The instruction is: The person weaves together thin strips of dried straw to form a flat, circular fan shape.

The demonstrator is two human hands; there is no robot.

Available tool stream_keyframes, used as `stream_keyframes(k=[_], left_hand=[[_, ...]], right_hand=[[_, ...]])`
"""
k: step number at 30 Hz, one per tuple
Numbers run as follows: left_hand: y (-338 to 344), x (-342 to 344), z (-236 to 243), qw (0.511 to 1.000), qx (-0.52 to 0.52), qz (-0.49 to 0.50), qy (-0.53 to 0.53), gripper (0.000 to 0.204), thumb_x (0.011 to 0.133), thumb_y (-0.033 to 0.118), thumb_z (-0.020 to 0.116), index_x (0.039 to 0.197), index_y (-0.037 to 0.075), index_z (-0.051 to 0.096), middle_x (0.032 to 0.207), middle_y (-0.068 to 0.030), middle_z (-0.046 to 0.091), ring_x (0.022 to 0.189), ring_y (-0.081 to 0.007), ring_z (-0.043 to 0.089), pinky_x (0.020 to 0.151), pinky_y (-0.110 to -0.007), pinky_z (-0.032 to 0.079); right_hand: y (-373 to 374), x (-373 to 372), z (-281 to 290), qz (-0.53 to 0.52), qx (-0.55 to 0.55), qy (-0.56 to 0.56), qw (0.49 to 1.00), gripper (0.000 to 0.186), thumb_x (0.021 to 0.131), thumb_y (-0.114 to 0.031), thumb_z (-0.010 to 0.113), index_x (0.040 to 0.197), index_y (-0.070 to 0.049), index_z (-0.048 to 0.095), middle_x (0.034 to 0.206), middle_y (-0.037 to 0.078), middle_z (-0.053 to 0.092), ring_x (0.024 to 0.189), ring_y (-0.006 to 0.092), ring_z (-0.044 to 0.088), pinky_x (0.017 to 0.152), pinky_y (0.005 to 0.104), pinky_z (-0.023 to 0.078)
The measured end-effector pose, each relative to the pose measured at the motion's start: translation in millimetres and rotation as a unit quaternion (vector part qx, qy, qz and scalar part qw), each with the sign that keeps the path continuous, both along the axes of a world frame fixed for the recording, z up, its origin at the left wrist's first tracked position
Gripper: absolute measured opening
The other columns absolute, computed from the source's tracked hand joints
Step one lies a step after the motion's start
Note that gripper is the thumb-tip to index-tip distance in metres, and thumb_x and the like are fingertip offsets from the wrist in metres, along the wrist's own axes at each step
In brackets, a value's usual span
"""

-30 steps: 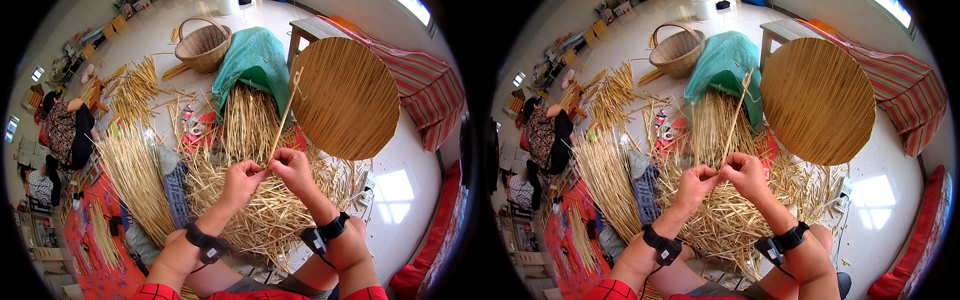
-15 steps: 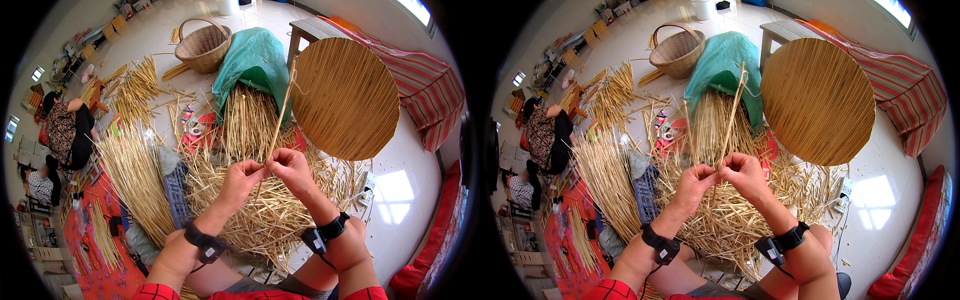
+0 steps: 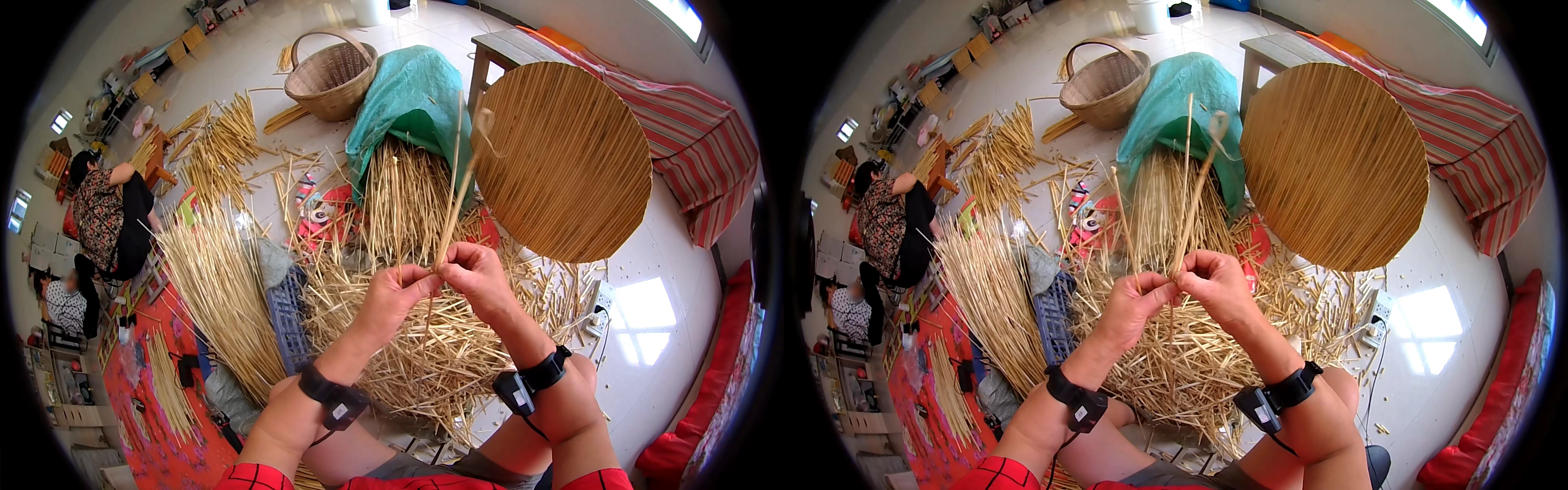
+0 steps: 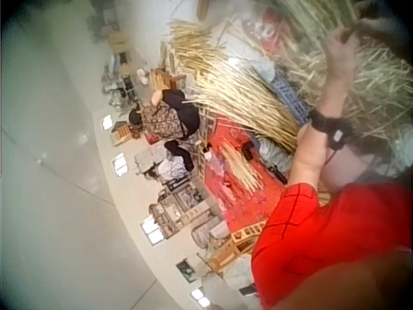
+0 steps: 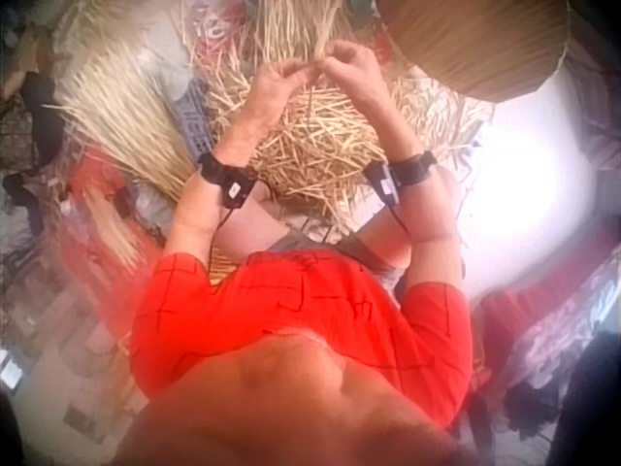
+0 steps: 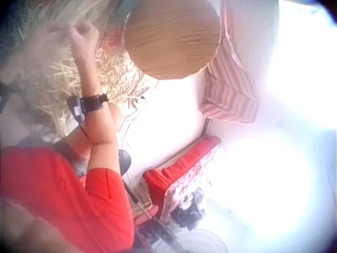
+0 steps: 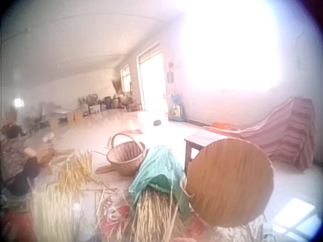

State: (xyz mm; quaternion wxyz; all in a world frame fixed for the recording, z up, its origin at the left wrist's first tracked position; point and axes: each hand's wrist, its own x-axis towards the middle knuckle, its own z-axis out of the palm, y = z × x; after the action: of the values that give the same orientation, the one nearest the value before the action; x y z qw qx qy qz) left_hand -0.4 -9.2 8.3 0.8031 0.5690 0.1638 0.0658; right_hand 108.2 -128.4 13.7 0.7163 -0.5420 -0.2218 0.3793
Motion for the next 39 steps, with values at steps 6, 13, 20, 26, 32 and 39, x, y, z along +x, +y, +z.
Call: stream_keyframes(k=[6, 13, 20, 26, 32, 39], left_hand=[[1, 1, 1, 1.0, -0.003, -0.009, 0.003, 0.011, 0.085, 0.016, 0.062, 0.084, 0.005, 0.065, 0.072, 0.0029, 0.062, 0.052, 0.0003, 0.036, 0.046, -0.016, 0.026], [2, 0, 5, 0.999, 0.009, -0.047, 0.004, 0.014, 0.087, 0.017, 0.059, 0.087, 0.004, 0.065, 0.073, 0.0028, 0.062, 0.053, 0.0007, 0.036, 0.047, -0.015, 0.026], [1, 1, 6, 0.998, 0.018, -0.063, 0.001, 0.019, 0.089, 0.017, 0.057, 0.096, 0.001, 0.065, 0.076, 0.0015, 0.062, 0.055, 0.0004, 0.036, 0.049, -0.014, 0.028], [3, -2, 4, 0.999, 0.001, -0.044, 0.012, 0.02, 0.089, 0.016, 0.056, 0.099, 0.001, 0.064, 0.077, 0.0012, 0.062, 0.055, -0.0001, 0.036, 0.05, -0.014, 0.028], [0, 1, -1, 0.998, 0.014, -0.055, 0.005, 0.018, 0.088, 0.015, 0.058, 0.097, 0.002, 0.064, 0.078, 0.0011, 0.063, 0.055, 0.0, 0.037, 0.05, -0.014, 0.029], [-4, 3, -5, 0.995, 0.051, -0.064, 0.057, 0.017, 0.086, 0.017, 0.061, 0.097, 0.004, 0.065, 0.078, 0.0044, 0.063, 0.055, 0.001, 0.037, 0.048, -0.015, 0.028]], right_hand=[[0, 1, 0, 0.005, -0.004, 0.009, 1.0, 0.01, 0.08, -0.005, 0.059, 0.074, 0.001, 0.056, 0.07, 0.004, 0.059, 0.061, 0.0103, 0.057, 0.057, 0.0225, 0.047], [0, 1, 2, 0.033, 0.028, 0.082, 0.996, 0.009, 0.081, -0.005, 0.057, 0.074, 0.001, 0.055, 0.068, 0.003, 0.057, 0.059, 0.011, 0.057, 0.057, 0.0224, 0.046], [0, 5, -6, -0.042, -0.171, -0.04, 0.984, 0.016, 0.078, -0.014, 0.062, 0.075, 0.001, 0.056, 0.07, 0.007, 0.059, 0.059, 0.013, 0.059, 0.055, 0.0273, 0.047], [-14, 5, -15, 0.303, -0.536, -0.428, 0.661, 0.022, 0.073, -0.023, 0.061, 0.084, -0.005, 0.068, 0.08, 0.014, 0.065, 0.075, 0.0316, 0.063, 0.068, 0.0384, 0.051], [-10, 16, -20, 0.04, -0.31, -0.363, 0.878, 0.019, 0.084, -0.019, 0.055, 0.084, -0.002, 0.063, 0.071, 0.007, 0.063, 0.065, 0.0191, 0.061, 0.057, 0.0338, 0.047], [-2, 18, 4, -0.076, -0.011, -0.076, 0.994, 0.016, 0.09, -0.017, 0.055, 0.087, -0.001, 0.059, 0.074, -0.003, 0.058, 0.066, 0.0039, 0.051, 0.057, 0.0191, 0.042]])
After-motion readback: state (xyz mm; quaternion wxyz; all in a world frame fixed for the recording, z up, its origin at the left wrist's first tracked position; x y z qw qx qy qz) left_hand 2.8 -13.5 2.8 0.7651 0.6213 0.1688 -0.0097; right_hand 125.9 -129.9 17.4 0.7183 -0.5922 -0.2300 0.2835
